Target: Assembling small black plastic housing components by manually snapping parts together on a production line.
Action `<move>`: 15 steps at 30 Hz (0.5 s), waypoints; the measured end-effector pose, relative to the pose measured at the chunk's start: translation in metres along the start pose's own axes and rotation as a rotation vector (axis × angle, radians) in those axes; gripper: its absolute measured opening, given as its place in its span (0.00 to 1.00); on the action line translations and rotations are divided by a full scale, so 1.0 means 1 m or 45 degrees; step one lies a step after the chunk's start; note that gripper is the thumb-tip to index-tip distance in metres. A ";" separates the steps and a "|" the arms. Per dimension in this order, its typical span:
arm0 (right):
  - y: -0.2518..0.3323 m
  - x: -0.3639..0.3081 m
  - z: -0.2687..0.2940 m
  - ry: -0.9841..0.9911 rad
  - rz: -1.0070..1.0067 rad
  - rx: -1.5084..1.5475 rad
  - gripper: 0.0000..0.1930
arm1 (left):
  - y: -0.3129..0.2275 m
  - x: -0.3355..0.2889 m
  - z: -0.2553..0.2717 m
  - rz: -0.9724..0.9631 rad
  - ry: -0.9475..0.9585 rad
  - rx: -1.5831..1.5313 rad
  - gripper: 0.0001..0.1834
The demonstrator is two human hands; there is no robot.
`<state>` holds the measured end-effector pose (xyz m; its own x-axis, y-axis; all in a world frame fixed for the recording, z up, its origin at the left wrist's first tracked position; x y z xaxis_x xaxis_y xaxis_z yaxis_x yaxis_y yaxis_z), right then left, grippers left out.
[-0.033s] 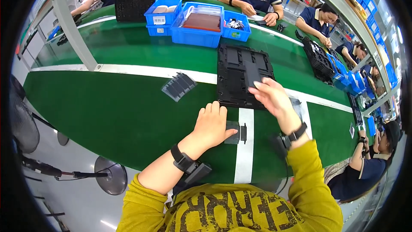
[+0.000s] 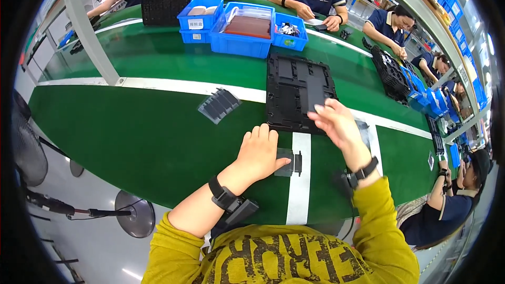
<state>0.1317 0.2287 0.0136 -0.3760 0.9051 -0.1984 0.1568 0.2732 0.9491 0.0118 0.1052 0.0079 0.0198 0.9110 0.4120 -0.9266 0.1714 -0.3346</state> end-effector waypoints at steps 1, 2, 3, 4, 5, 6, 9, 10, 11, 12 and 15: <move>0.003 -0.016 -0.001 0.030 0.056 -0.064 0.16 | -0.002 -0.001 0.000 -0.013 0.022 -0.003 0.27; 0.005 -0.029 0.001 0.059 0.115 -0.127 0.16 | -0.002 0.001 0.004 -0.016 0.017 -0.002 0.27; 0.001 -0.039 0.003 0.058 0.141 -0.168 0.16 | -0.001 0.004 0.011 -0.007 -0.029 -0.089 0.24; -0.001 -0.049 0.006 0.045 0.174 -0.208 0.15 | -0.004 0.011 0.018 -0.011 -0.075 -0.179 0.21; -0.006 -0.058 0.004 0.051 0.170 -0.175 0.12 | -0.001 0.017 0.029 0.017 -0.196 -0.350 0.13; -0.009 -0.063 0.001 0.082 0.211 -0.147 0.11 | 0.006 0.023 0.028 0.129 -0.125 -0.468 0.11; -0.012 -0.076 -0.012 0.137 0.211 -0.115 0.10 | -0.006 0.030 0.027 0.147 -0.126 -1.188 0.15; -0.012 -0.079 -0.019 0.199 0.235 -0.144 0.10 | -0.021 0.031 0.029 0.082 -0.183 -1.248 0.17; -0.012 -0.083 -0.023 0.256 0.257 -0.172 0.10 | -0.033 0.036 0.029 0.069 -0.203 -1.394 0.17; -0.013 -0.084 -0.022 0.248 0.245 -0.153 0.10 | -0.041 0.038 0.031 0.078 -0.181 -1.387 0.17; -0.005 -0.087 -0.030 0.350 0.288 -0.106 0.06 | -0.043 0.041 0.005 0.425 0.028 -1.824 0.20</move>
<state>0.1359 0.1386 0.0331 -0.5738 0.8150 0.0812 0.1932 0.0384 0.9804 0.0505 0.1330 0.0431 -0.0983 0.9852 0.1403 0.2660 0.1619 -0.9503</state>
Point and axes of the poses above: each hand's wrist, its own x-axis towards the middle knuckle, its own z-axis out of the back of the hand, y = z × x, the point moved 10 cm from there along x, towards the middle knuckle, and after that the axes turned 5 degrees about -y, right-handed, at the moved point
